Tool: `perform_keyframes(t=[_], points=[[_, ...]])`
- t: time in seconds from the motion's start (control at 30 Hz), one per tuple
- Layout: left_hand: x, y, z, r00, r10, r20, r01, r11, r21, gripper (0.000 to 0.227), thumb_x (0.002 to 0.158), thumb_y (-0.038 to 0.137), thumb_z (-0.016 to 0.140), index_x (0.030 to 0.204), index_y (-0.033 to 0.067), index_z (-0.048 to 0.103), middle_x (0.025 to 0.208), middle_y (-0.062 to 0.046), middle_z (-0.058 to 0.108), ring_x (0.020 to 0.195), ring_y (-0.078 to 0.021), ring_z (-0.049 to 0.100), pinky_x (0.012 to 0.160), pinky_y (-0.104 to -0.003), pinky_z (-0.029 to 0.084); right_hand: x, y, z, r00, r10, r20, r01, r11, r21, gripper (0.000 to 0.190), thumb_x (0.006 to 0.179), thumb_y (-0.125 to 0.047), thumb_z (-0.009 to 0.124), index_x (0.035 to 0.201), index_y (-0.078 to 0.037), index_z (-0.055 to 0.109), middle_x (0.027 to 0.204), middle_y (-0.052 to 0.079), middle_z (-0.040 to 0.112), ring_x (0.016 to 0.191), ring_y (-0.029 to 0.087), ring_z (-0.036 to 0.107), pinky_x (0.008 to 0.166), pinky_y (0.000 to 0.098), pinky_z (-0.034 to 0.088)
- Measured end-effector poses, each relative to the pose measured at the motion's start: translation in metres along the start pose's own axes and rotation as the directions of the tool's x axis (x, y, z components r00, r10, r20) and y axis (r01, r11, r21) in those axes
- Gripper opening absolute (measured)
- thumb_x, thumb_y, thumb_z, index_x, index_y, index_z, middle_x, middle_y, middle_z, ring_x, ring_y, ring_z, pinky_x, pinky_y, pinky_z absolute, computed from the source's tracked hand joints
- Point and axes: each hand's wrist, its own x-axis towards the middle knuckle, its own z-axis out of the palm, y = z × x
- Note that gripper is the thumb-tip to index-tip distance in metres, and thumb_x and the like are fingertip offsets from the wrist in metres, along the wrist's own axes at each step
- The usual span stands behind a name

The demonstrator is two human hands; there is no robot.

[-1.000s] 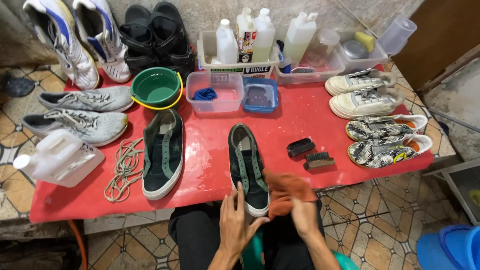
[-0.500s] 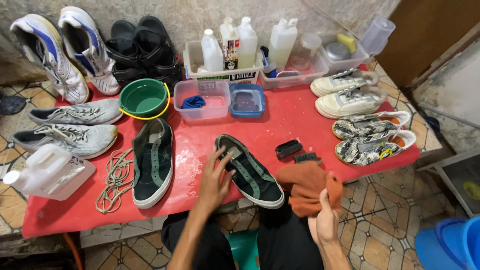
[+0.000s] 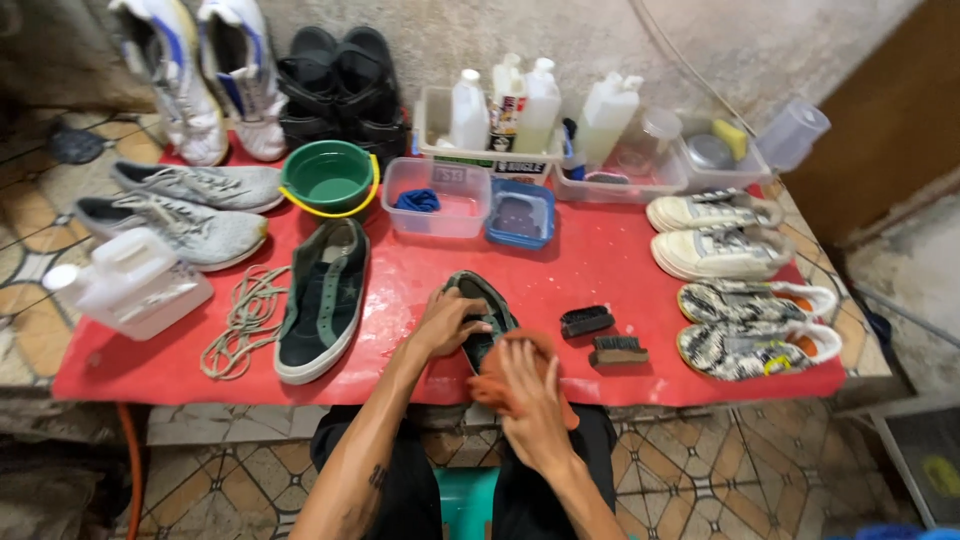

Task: Cleaning the exterior of a sneaker using a brush and a cloth at a service counter.

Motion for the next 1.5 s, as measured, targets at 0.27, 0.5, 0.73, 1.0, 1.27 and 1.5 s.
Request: perform_keyframes(t=[0.27,0.5,0.73,1.0,1.27,1.5], points=[[0.007,0.011,0.001,0.987,-0.139,0.083,0.138,0.99,0.006,0.021,0.097,0.041,0.065,0.093,0.0209,0.07,0.09,0.001,0.074,0.107,-0.0292,0.055,0.106,-0.047,0.026,-0.002,-0.014,0.009,0.99,-0.14,-0.016,0.136,0.978,-0.159,0.086,0.084,-0.015,0.051,0.162,-0.002,0.017,0.169,0.02,0.015,0.156,0.037,0.011,0.125,0.053,0.011],[0.005,0.012,-0.001,0.984,-0.151,0.098,0.151,0.988,0.004,0.027,0.099,0.044,0.061,0.104,0.0193,0.071,0.1,-0.005,0.075,0.113,-0.0311,0.053,0.11,-0.049,0.024,-0.007,-0.005,0.007,0.972,-0.209,0.104,0.223,0.965,-0.141,0.102,0.07,0.011,0.064,0.161,-0.003,0.021,0.167,0.018,0.023,0.155,0.036,0.017,0.124,0.0539,0.012],[-0.006,0.02,-0.003,0.994,-0.113,0.009,0.113,0.994,-0.005,0.029,0.098,0.043,0.064,0.108,0.0169,0.071,0.101,-0.006,0.075,0.11,-0.0335,0.054,0.107,-0.05,0.029,-0.011,-0.012,-0.013,0.983,-0.152,0.106,0.146,0.987,0.06,0.078,0.085,0.005,0.052,0.159,-0.005,0.031,0.167,0.02,0.021,0.155,0.04,0.014,0.12,0.0598,0.017],[-0.011,0.021,0.005,0.984,-0.062,-0.166,0.042,0.991,-0.124,0.027,0.094,0.04,0.066,0.108,0.0179,0.072,0.104,-0.003,0.075,0.099,-0.0306,0.055,0.108,-0.049,0.028,0.007,0.003,-0.147,0.949,0.281,-0.145,-0.115,0.734,0.669,0.069,0.058,0.018,0.025,0.1,-0.004,0.075,0.107,0.015,0.081,0.091,0.027,0.082,0.081,0.0361,0.071],[-0.018,0.032,0.002,0.968,-0.176,-0.178,0.128,0.96,-0.251,0.03,0.097,0.044,0.066,0.109,0.0168,0.069,0.108,-0.007,0.075,0.107,-0.0279,0.057,0.123,-0.06,0.015,0.089,0.175,-0.204,0.739,0.428,-0.521,-0.005,0.776,0.631,0.02,0.096,0.0,0.055,0.115,-0.007,0.053,0.108,0.016,0.066,0.089,0.029,0.066,0.069,0.0374,0.054],[-0.02,0.028,0.007,0.966,-0.182,-0.182,0.137,0.962,-0.235,0.032,0.098,0.045,0.065,0.11,0.016,0.069,0.109,-0.007,0.075,0.108,-0.0268,0.057,0.125,-0.06,0.014,0.121,0.122,-0.183,0.728,0.569,-0.383,-0.354,0.79,0.5,0.067,0.075,0.002,0.08,0.134,0.004,0.046,0.114,0.031,0.063,0.106,0.047,0.065,0.086,0.0507,0.054]])
